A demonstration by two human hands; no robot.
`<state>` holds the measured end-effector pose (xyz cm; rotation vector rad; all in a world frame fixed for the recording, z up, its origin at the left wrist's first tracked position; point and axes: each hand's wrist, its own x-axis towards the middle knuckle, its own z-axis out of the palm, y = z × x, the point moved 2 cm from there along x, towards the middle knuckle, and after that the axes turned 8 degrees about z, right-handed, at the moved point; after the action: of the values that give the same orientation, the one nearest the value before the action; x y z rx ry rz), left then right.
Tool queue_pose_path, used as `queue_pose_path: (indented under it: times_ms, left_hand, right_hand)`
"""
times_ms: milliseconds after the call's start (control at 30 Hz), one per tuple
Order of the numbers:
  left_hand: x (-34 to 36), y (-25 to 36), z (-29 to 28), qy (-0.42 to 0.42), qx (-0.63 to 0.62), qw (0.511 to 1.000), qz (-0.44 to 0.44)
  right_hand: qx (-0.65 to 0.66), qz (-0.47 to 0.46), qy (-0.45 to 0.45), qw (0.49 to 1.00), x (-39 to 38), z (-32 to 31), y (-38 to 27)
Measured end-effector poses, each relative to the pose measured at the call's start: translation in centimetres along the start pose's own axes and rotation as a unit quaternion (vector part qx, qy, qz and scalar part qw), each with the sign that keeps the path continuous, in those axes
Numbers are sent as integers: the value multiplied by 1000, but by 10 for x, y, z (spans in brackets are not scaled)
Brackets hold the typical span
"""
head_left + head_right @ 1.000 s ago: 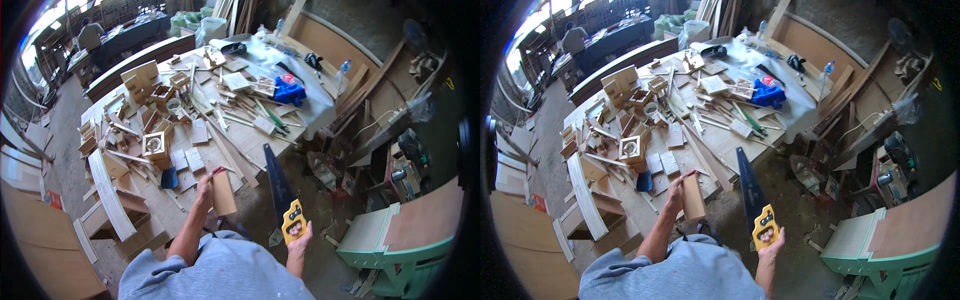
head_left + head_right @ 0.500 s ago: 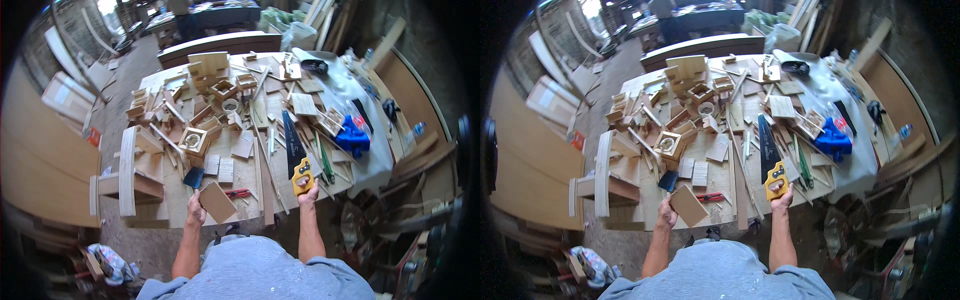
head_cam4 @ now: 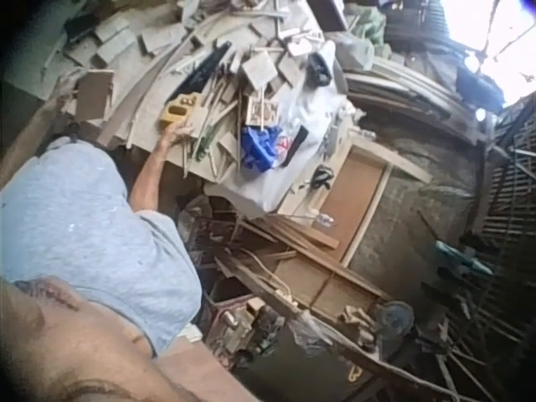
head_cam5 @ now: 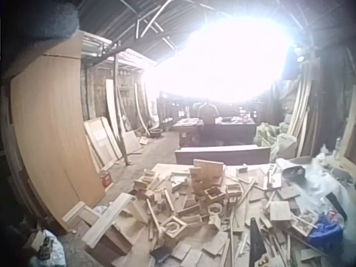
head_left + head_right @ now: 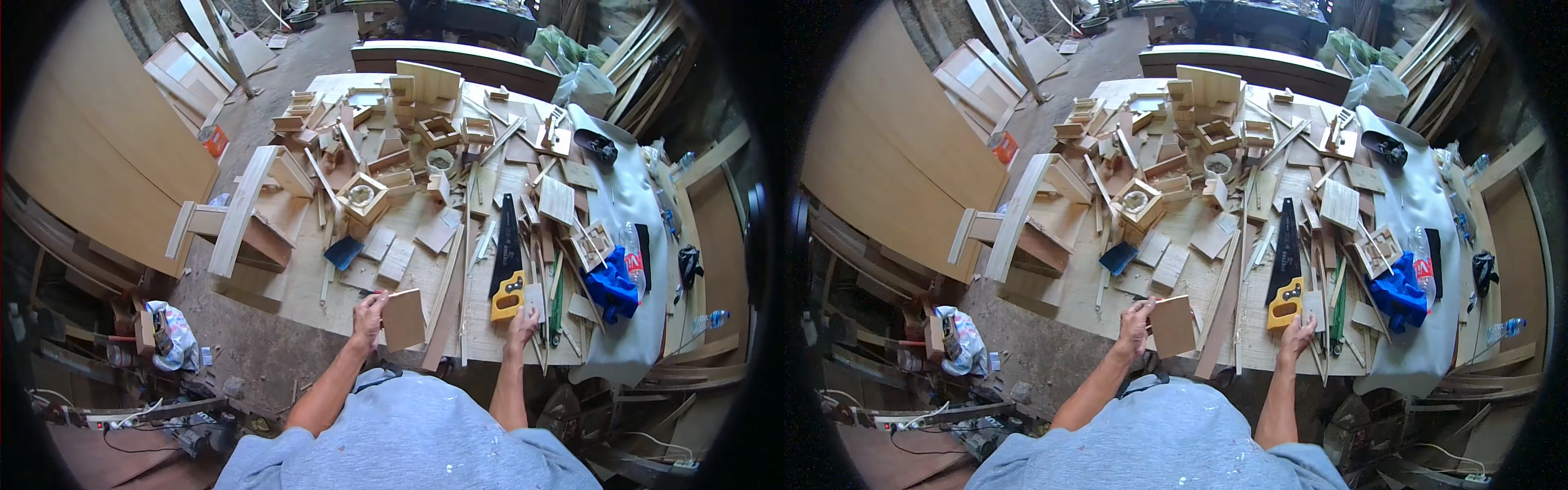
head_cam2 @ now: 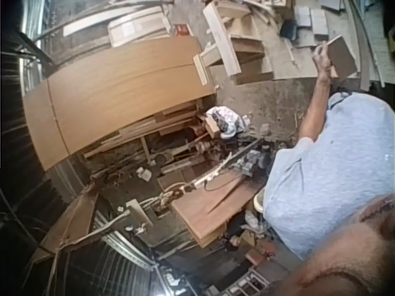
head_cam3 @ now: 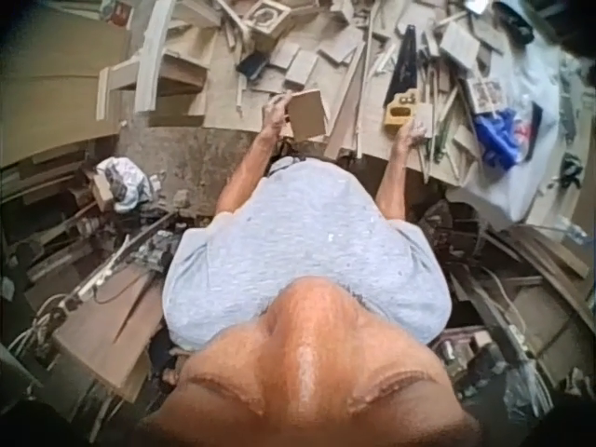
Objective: The person marks a piece of wood with a pen, cuts it using a hand saw, rubs it with a sanding block, and trims its edges with a utility knife.
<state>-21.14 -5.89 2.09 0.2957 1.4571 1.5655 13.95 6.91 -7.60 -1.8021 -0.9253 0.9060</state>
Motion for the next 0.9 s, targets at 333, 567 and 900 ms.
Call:
queue_pose_path:
  times_ms: [333, 567, 900]
  left_hand:
    - [29, -10, 9, -143, -36, 984, -100]
    - [114, 25, -44, -248, 418, 831, 270]
    - [177, 28, -81, -51, 616, 739, 269]
  right_hand:
    - [-419, -297, -240, 824, -211, 99, -135]
    - [-229, -103, -275, 928, -207, 95, -120]
    - [252, 303, -439, 807, -190, 92, -83]
